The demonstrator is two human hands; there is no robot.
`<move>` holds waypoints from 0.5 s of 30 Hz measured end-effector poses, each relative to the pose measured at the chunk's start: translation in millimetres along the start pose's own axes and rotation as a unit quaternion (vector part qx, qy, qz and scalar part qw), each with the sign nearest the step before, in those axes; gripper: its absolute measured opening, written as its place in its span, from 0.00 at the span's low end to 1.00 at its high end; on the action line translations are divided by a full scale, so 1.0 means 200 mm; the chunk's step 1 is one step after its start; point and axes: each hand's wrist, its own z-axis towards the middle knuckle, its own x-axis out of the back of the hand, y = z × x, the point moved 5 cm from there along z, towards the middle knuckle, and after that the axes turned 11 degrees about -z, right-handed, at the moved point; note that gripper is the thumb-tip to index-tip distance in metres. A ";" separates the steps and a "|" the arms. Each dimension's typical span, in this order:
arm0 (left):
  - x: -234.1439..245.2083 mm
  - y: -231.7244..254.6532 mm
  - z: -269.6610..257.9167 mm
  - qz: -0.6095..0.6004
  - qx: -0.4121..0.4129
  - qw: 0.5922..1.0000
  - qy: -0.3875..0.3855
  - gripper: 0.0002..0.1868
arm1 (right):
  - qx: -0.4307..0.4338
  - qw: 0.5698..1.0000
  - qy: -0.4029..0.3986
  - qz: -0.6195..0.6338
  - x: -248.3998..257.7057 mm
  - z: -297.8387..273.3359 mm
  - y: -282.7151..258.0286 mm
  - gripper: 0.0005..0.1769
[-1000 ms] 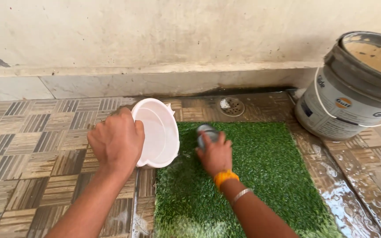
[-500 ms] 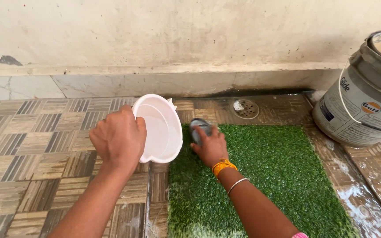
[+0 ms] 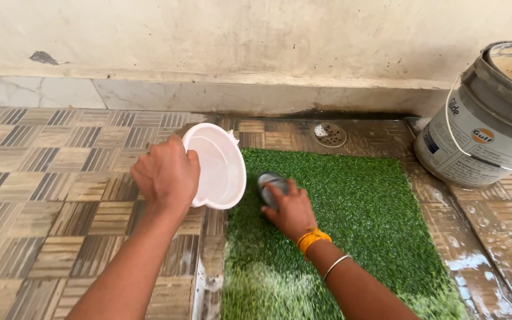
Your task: Cleaning an artificial grass mat using water and a scrub brush.
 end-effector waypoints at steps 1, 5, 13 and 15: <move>0.01 0.00 -0.02 -0.001 0.002 1.000 0.001 0.10 | 0.002 1.000 0.000 -0.001 0.00 -0.07 -0.04 0.36; 0.10 0.04 -0.12 -0.005 -0.048 0.997 0.056 0.09 | 0.160 0.986 -0.039 0.039 0.02 -0.29 -0.21 0.37; 0.21 0.04 -0.25 0.001 -0.090 0.995 0.034 0.08 | 0.020 0.998 0.021 0.047 -0.03 -0.31 -0.05 0.39; 0.17 -0.01 -0.26 0.022 -0.092 0.995 0.009 0.08 | -0.007 1.000 0.015 0.019 -0.08 -0.38 -0.11 0.39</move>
